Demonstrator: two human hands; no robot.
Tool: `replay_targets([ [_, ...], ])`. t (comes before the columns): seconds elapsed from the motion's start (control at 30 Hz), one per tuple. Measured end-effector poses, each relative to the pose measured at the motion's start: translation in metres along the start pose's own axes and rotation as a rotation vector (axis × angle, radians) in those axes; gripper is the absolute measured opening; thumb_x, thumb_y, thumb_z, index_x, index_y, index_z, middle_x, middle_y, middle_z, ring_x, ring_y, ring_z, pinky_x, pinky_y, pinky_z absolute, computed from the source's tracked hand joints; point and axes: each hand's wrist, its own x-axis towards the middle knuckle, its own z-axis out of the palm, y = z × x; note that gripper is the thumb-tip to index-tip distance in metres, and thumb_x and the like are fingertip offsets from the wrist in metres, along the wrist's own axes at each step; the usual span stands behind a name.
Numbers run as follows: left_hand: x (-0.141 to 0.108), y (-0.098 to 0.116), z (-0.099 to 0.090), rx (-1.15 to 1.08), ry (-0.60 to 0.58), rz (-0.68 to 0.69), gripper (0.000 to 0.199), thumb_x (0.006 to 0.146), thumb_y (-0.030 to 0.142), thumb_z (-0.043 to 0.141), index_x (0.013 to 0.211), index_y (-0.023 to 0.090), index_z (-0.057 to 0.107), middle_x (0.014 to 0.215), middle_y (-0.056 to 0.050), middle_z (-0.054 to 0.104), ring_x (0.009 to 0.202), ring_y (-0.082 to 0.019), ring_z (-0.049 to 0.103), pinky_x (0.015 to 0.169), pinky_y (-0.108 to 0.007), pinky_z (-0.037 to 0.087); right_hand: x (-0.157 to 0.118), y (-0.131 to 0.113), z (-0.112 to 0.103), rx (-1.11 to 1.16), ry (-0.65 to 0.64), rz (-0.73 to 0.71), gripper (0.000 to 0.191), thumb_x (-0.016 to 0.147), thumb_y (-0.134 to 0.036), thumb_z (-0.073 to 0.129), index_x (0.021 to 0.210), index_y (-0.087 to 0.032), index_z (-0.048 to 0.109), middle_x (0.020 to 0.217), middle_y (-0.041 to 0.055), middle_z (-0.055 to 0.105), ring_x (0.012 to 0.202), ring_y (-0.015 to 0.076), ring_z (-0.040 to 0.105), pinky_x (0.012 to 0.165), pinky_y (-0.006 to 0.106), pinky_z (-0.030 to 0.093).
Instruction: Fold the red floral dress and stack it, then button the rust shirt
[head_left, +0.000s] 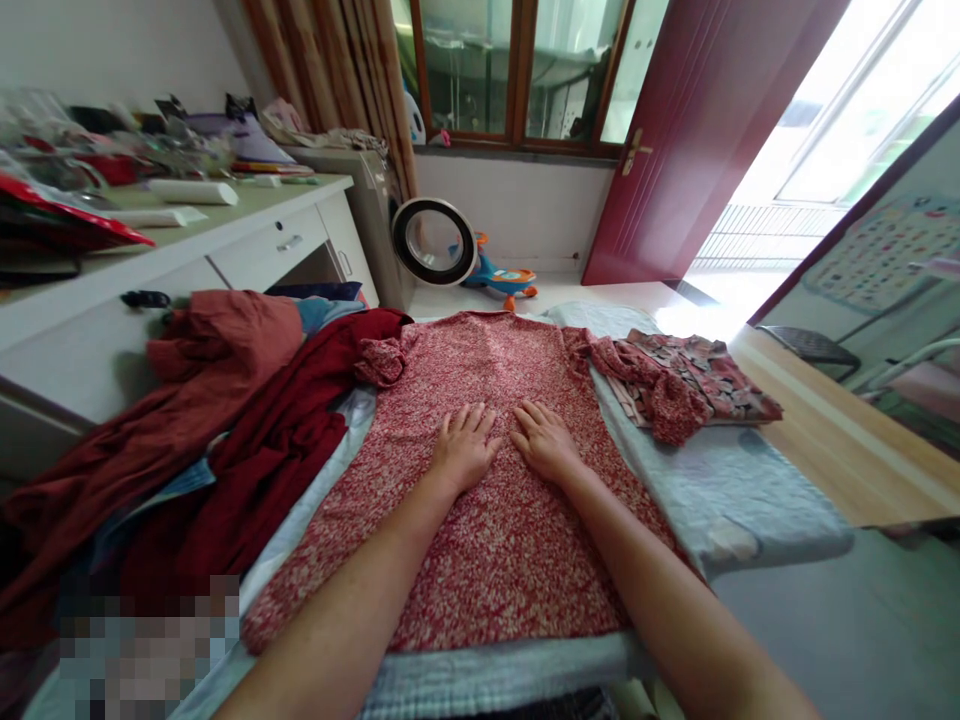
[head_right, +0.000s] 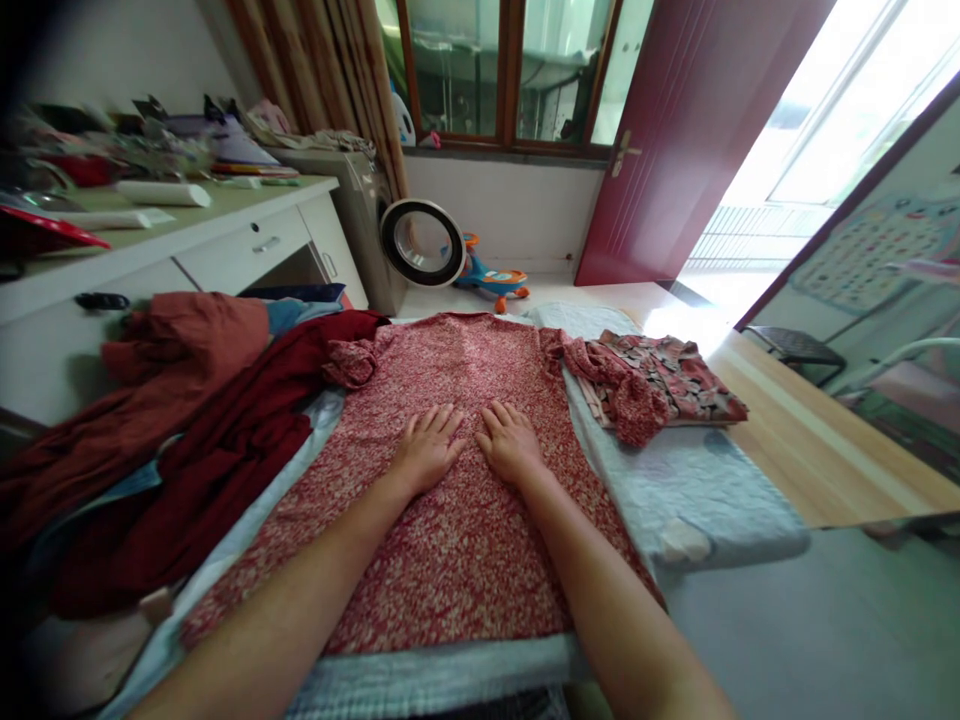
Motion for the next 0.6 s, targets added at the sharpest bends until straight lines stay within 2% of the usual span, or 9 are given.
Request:
replay_targets([
  [0.13,-0.001,0.002,0.000,-0.014,-0.005,-0.027,0.057,0.096,0.057,0.031,0.148,0.034,0.037,0.158,-0.003,0.033,0.146,-0.035,0.023,0.114,-0.066,0.012,-0.013,0.027,-0.003,-0.064,0.004,0.115,0.056,0.098,-0.050,0.038,0.145,-0.019,0.045,0.155,0.0105,0.036,0.144,0.0272,0.028,0.115,0.043,0.024],
  [0.23,-0.001,0.003,0.000,-0.006,-0.002,-0.065,0.060,0.095,0.059,0.032,0.149,0.033,0.037,0.158,-0.005,0.032,0.145,-0.040,0.021,0.112,-0.070,0.010,-0.016,0.041,-0.012,-0.095,0.001,0.233,0.059,0.096,-0.051,0.040,0.145,-0.018,0.045,0.155,0.0134,0.036,0.142,0.0295,0.031,0.113,0.046,0.026],
  [0.33,-0.001,0.003,-0.001,0.009,0.002,-0.099,0.064,0.093,0.061,0.034,0.150,0.030,0.036,0.159,-0.009,0.030,0.145,-0.042,0.022,0.112,-0.068,0.011,-0.010,0.042,-0.021,-0.115,-0.008,0.365,0.057,0.093,-0.051,0.045,0.137,-0.014,0.053,0.146,0.0201,0.045,0.134,0.0351,0.041,0.107,0.049,0.032],
  [0.4,-0.002,0.004,-0.001,0.016,0.003,-0.104,0.065,0.093,0.061,0.034,0.150,0.029,0.036,0.159,-0.010,0.030,0.145,-0.042,0.022,0.112,-0.067,0.011,0.001,0.034,-0.025,-0.117,0.000,0.405,0.051,0.092,-0.045,0.046,0.128,-0.012,0.059,0.137,0.0233,0.051,0.129,0.0368,0.045,0.103,0.049,0.035],
  [0.47,-0.002,0.004,-0.001,0.021,0.007,-0.101,0.064,0.094,0.060,0.034,0.149,0.029,0.037,0.159,-0.011,0.030,0.144,-0.042,0.022,0.112,-0.067,0.011,0.018,0.021,-0.025,-0.093,0.018,0.359,0.047,0.093,-0.041,0.044,0.127,-0.011,0.059,0.138,0.0230,0.050,0.130,0.0362,0.043,0.104,0.048,0.035],
  [0.6,-0.002,0.004,-0.002,0.027,0.001,-0.107,0.064,0.094,0.062,0.032,0.150,0.031,0.035,0.159,-0.009,0.030,0.145,-0.042,0.021,0.112,-0.067,0.011,0.055,-0.002,-0.014,0.016,0.045,0.123,0.048,0.096,-0.036,0.040,0.139,-0.016,0.048,0.151,0.0162,0.040,0.137,0.0283,0.037,0.110,0.041,0.030],
])
